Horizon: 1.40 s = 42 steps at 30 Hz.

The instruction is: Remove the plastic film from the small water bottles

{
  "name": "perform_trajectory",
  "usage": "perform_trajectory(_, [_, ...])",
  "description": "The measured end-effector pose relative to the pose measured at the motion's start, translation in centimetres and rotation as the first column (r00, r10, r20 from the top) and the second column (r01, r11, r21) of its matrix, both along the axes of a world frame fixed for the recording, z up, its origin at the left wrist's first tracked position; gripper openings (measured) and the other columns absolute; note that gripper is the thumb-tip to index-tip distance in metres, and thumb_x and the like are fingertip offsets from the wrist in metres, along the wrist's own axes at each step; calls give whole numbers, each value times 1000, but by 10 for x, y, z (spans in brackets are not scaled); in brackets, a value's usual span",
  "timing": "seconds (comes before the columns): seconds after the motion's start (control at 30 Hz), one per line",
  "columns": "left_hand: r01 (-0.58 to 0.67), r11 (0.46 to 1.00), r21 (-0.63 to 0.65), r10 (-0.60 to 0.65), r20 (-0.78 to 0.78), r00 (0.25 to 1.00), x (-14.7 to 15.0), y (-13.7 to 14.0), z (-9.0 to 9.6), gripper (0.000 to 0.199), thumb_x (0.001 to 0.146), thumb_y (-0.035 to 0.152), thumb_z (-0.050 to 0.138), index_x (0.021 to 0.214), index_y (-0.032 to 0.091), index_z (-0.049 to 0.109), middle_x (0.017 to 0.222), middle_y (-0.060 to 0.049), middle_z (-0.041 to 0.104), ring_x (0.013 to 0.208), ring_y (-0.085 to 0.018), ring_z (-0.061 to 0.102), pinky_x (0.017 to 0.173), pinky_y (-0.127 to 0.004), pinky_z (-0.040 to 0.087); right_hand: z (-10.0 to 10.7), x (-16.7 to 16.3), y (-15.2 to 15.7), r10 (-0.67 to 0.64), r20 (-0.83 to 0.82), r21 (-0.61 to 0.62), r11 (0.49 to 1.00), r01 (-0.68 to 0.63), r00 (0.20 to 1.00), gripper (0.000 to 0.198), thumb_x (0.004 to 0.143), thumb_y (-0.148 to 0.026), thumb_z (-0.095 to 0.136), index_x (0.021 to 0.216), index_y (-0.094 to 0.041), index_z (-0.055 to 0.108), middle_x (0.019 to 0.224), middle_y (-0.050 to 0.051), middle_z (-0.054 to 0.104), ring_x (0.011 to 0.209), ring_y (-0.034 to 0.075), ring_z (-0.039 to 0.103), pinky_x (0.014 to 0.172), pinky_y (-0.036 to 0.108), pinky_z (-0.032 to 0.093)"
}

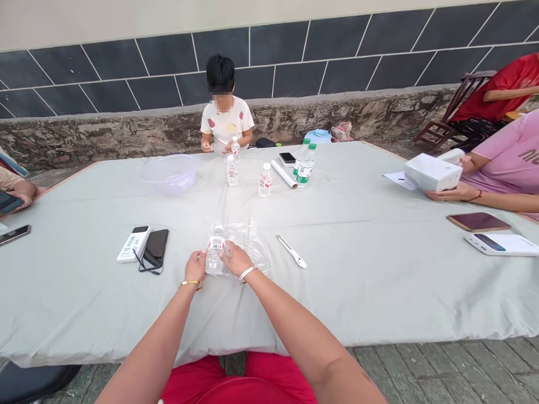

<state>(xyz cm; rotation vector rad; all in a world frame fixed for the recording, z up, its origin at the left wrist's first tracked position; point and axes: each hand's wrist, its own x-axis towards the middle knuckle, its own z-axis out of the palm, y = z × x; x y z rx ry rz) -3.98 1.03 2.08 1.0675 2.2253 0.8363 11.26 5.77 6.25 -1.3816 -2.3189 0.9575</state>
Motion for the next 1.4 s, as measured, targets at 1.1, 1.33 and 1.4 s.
perform_trajectory(1.1, [11, 1000, 28, -17, 220, 975, 45, 23, -7, 30, 89, 43, 31, 97, 19, 48, 62, 2, 56, 42, -12, 52, 44, -24, 43, -13, 3, 12, -86, 155, 11, 996, 85, 984, 64, 86, -48, 43, 139, -15, 29, 129, 14, 51, 117, 24, 49, 90, 29, 38])
perform_trajectory(1.33, [-42, 998, 51, 25, 299, 954, 25, 19, -13, 18, 86, 29, 34, 79, 21, 49, 51, 6, 45, 42, -10, 48, 43, -21, 43, -14, 20, 20, -110, 142, -31, 993, 115, 984, 56, 87, -43, 39, 136, -16, 35, 128, 11, 53, 113, 21, 52, 87, 27, 39])
perform_trajectory(1.4, [-70, 997, 34, 55, 325, 944, 8, 13, -12, 16, 84, 27, 37, 78, 20, 49, 49, 7, 43, 42, -10, 48, 43, -22, 44, -10, 20, 22, -151, 157, -54, 985, 161, 976, 55, 88, -40, 37, 137, -15, 32, 129, 11, 51, 114, 20, 51, 87, 27, 38])
